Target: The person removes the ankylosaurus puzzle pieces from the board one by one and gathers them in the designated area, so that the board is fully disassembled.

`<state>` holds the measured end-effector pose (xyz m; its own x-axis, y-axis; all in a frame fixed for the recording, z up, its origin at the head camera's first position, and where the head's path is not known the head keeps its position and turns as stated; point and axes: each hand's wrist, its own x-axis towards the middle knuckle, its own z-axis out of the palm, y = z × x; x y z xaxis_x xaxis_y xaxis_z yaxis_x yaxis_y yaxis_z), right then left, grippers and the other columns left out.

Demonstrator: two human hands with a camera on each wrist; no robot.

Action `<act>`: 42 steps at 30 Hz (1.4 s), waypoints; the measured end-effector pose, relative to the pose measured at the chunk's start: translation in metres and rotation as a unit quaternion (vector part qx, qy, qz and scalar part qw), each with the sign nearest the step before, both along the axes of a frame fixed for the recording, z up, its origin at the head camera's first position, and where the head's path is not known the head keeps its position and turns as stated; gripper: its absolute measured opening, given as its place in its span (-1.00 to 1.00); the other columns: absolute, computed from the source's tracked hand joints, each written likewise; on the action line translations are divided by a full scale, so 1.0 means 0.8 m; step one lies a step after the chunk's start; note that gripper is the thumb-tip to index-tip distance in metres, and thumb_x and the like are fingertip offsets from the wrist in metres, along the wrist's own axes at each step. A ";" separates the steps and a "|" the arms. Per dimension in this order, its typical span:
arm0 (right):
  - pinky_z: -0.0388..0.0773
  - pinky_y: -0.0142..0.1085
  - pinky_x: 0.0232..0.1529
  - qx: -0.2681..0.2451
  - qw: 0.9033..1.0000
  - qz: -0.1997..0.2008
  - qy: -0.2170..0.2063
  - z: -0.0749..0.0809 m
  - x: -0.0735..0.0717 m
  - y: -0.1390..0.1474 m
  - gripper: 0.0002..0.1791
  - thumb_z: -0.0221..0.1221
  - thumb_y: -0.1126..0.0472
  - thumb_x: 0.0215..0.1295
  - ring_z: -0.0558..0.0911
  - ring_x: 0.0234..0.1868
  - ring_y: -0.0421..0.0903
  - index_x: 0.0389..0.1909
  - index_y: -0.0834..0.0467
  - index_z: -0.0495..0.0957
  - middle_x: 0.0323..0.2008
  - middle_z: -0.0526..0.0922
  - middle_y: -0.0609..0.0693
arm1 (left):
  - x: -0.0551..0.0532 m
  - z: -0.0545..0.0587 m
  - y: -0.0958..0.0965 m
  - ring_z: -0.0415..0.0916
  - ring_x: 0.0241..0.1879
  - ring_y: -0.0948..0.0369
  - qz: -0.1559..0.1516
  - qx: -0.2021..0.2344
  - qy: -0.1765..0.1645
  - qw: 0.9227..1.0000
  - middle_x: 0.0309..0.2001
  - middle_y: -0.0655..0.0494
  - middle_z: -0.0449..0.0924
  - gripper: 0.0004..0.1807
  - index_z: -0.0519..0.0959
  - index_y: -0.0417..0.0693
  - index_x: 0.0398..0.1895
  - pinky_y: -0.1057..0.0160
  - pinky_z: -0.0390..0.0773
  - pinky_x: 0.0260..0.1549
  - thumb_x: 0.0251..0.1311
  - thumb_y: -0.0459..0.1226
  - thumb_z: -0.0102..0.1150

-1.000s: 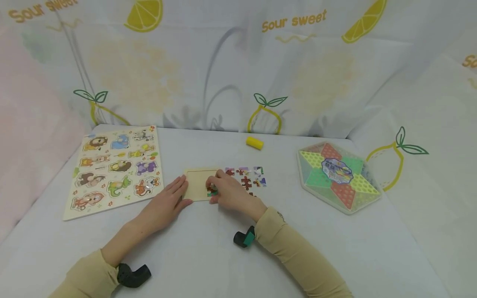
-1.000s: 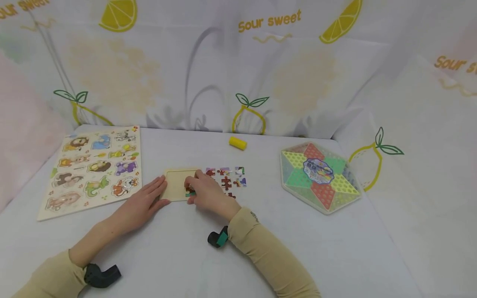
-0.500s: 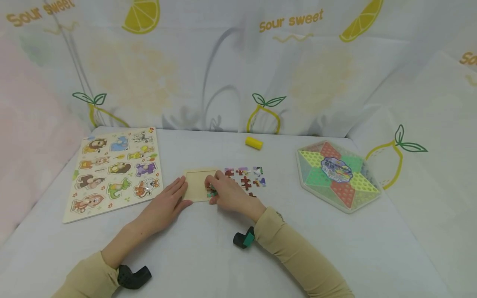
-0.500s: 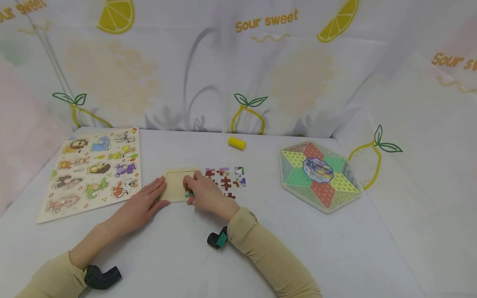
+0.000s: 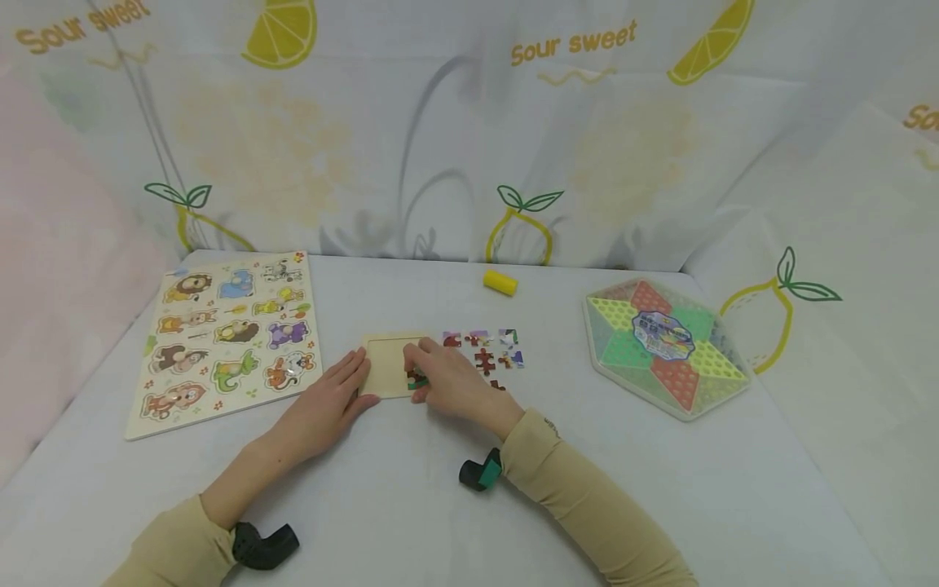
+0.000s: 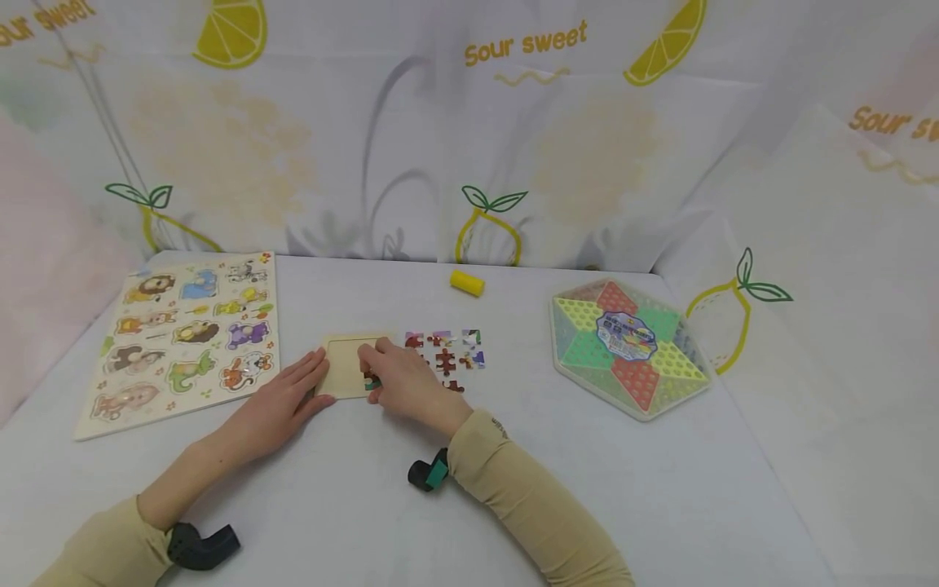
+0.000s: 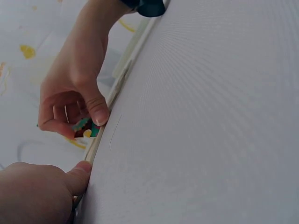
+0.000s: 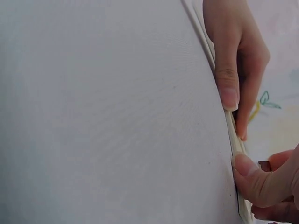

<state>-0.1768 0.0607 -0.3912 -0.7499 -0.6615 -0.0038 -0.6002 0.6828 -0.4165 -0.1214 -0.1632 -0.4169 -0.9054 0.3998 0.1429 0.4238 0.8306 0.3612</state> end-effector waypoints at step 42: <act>0.65 -0.25 -0.09 -0.159 0.979 -0.083 -0.092 0.009 -0.020 0.122 -0.79 0.27 0.25 0.35 0.65 -0.18 -0.12 -0.03 0.11 0.71 -0.12 0.73 -0.02 | 0.000 0.000 -0.001 0.06 0.48 -0.25 -0.001 -0.001 -0.014 1.000 0.48 -0.37 0.11 -0.31 0.23 -0.49 0.41 -0.21 0.22 0.40 0.44 -0.15 0.11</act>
